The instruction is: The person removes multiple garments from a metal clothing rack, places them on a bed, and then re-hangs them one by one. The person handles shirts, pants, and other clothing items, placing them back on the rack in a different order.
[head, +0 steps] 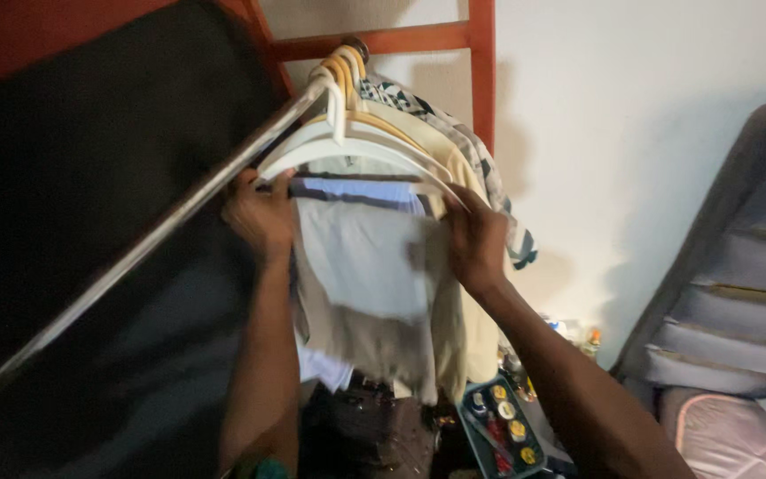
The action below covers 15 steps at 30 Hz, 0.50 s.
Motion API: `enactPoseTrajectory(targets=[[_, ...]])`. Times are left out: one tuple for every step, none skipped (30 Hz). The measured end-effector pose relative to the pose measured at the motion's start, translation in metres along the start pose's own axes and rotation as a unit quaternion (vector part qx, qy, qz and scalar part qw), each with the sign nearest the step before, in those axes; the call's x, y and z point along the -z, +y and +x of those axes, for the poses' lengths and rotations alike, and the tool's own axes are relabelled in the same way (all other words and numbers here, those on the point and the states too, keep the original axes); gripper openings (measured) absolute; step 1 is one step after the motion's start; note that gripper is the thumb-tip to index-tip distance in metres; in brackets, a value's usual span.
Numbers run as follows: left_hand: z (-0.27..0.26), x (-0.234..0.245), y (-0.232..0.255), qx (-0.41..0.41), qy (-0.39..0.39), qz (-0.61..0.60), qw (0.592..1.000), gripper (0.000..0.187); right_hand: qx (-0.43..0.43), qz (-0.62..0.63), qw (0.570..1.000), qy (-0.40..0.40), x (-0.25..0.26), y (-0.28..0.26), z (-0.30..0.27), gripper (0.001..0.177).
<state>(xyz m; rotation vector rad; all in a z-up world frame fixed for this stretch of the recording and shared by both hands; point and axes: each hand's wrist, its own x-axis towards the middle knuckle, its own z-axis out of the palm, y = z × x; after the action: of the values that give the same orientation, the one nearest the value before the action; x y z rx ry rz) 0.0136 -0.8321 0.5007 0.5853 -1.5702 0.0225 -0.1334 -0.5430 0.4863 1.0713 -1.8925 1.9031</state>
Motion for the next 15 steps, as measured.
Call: enactPoseTrajectory(targets=[[0.004, -0.013, -0.009, 0.053, -0.029, 0.0, 0.998, 0.054, 0.016, 0.02, 1.0, 0.005, -0.013, 0.002, 0.009, 0.023], [0.007, -0.025, -0.017, 0.105, -0.06, 0.002, 0.993, 0.054, 0.03, 0.041, 0.999, 0.01, -0.025, 0.004, 0.016, 0.022], [0.007, -0.034, -0.023, 0.157, -0.091, 0.004, 0.983, 0.054, 0.026, 0.015, 0.999, 0.013, -0.036, 0.006, 0.023, 0.023], [0.005, -0.042, -0.028, 0.165, -0.115, 0.002, 0.979, 0.052, 0.021, -0.011, 1.0, 0.017, -0.046, 0.006, 0.028, 0.024], [0.003, -0.048, -0.031, 0.173, -0.14, 0.0, 0.975, 0.05, 0.016, -0.038, 0.999, 0.021, -0.053, 0.007, 0.032, 0.025], [0.001, -0.053, -0.034, 0.181, -0.164, -0.002, 0.97, 0.048, 0.015, -0.029, 0.999, 0.021, -0.057, 0.007, 0.033, 0.024], [-0.005, -0.056, -0.034, 0.178, -0.193, -0.003, 0.965, 0.048, 0.013, -0.02, 0.999, 0.022, -0.059, 0.006, 0.035, 0.023], [-0.017, -0.06, -0.031, 0.175, -0.22, -0.005, 0.96, 0.048, 0.013, -0.011, 1.0, 0.022, -0.056, 0.007, 0.038, 0.023], [-0.029, -0.062, -0.028, 0.172, -0.247, -0.008, 0.954, 0.049, 0.013, -0.024, 1.0, 0.012, -0.053, 0.008, 0.039, 0.022], [-0.044, -0.064, -0.027, 0.121, -0.222, -0.013, 0.967, 0.053, 0.012, -0.037, 0.999, -0.001, -0.055, 0.009, 0.038, 0.02], [-0.06, -0.067, -0.024, 0.069, -0.197, -0.019, 0.978, 0.058, 0.01, -0.051, 0.999, -0.014, -0.055, 0.012, 0.037, 0.019], [-0.075, -0.073, -0.023, 0.014, -0.173, -0.029, 0.984, 0.063, -0.011, -0.063, 0.997, -0.031, -0.053, 0.017, 0.034, 0.021], [-0.089, -0.075, -0.026, 0.015, -0.155, -0.042, 0.987, 0.061, -0.032, -0.075, 0.995, -0.049, -0.055, 0.023, 0.029, 0.024], [-0.106, -0.077, -0.027, 0.016, -0.142, -0.06, 0.988, 0.06, -0.057, -0.091, 0.992, -0.063, -0.052, 0.032, 0.021, 0.027], [-0.125, -0.077, -0.029, 0.018, -0.129, -0.079, 0.988, 0.058, -0.043, -0.092, 0.991, -0.086, -0.049, 0.042, 0.008, 0.038]])
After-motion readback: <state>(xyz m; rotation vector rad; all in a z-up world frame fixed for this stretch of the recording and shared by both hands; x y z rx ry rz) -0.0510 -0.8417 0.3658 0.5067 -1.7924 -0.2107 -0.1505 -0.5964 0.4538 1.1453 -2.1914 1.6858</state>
